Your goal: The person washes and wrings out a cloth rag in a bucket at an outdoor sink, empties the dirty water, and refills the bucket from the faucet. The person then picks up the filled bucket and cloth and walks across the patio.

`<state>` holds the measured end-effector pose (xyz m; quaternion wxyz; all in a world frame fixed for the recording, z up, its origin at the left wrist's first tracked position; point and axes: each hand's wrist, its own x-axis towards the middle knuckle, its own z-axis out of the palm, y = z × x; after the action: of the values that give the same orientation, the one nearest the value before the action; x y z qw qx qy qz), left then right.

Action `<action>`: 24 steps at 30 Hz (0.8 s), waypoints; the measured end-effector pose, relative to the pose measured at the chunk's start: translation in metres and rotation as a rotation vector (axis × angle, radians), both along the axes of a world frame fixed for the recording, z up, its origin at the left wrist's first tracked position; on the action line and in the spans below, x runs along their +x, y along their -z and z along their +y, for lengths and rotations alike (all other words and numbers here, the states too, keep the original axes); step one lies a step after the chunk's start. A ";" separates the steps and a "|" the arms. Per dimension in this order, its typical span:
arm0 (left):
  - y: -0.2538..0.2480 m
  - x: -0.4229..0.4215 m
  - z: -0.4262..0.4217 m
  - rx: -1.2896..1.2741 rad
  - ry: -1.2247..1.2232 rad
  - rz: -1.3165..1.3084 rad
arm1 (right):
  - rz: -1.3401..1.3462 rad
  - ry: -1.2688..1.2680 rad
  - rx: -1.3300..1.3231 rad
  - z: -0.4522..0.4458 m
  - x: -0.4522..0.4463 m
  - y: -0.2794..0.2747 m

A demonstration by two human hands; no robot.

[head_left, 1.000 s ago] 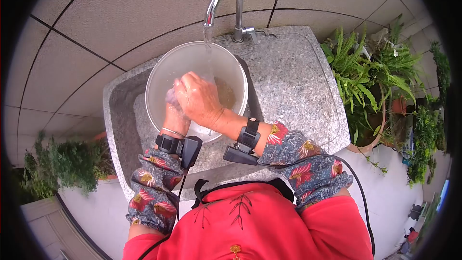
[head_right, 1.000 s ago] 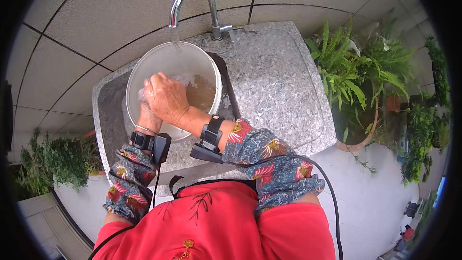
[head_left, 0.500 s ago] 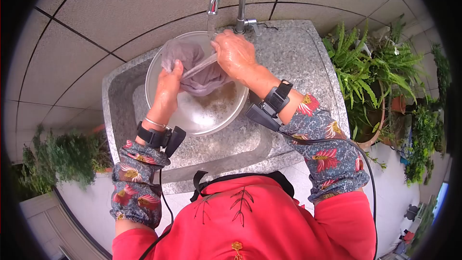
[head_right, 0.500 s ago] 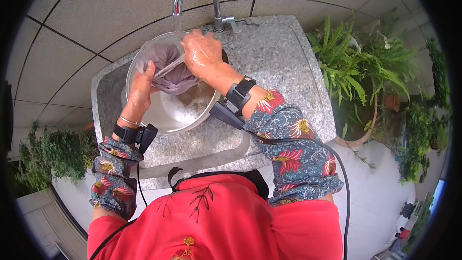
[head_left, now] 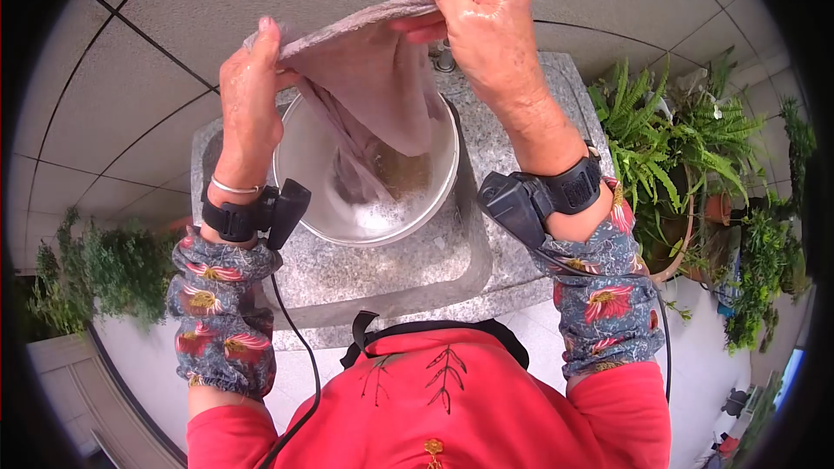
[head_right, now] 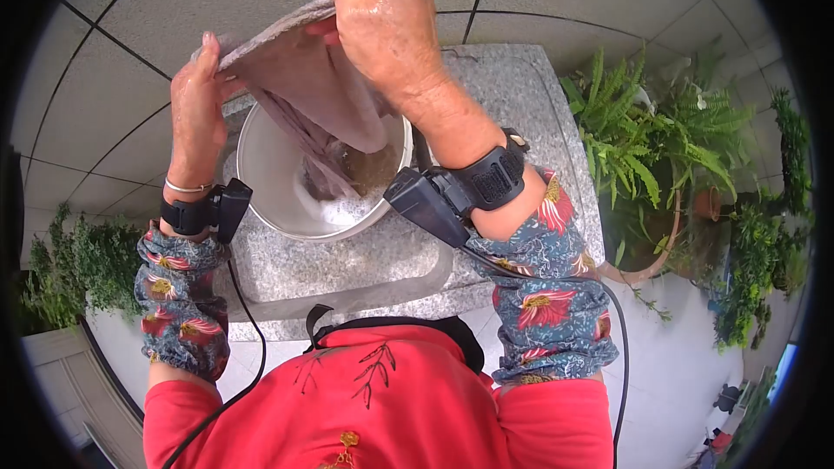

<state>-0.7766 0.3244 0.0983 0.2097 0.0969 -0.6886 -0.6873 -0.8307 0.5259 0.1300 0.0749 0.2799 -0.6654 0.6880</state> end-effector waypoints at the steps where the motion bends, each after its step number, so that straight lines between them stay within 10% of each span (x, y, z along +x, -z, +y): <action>1: -0.009 0.002 0.000 -0.023 0.022 0.091 | 0.054 -0.002 -0.064 -0.001 0.004 -0.007; 5: -0.006 0.010 -0.016 -0.040 0.182 -0.005 | 0.039 0.005 0.044 0.003 0.003 0.009; 9: 0.052 0.023 -0.038 -0.692 0.478 -0.799 | 0.160 -0.068 1.080 0.000 0.007 0.109; 11: 0.068 0.023 -0.033 -0.787 0.533 -0.734 | 0.184 -0.258 1.395 -0.013 0.013 0.144; 19: 0.140 0.027 0.008 -0.751 0.801 -0.080 | -0.181 -0.300 1.018 -0.024 0.033 0.139; 24: 0.117 -0.004 -0.002 -0.494 0.615 -0.603 | 0.021 -0.100 0.639 0.015 0.021 0.138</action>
<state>-0.7810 0.3222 -0.0186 -0.1947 0.0313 -0.8575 -0.4752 -0.8099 0.5405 -0.0083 -0.0440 0.3286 -0.8324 0.4441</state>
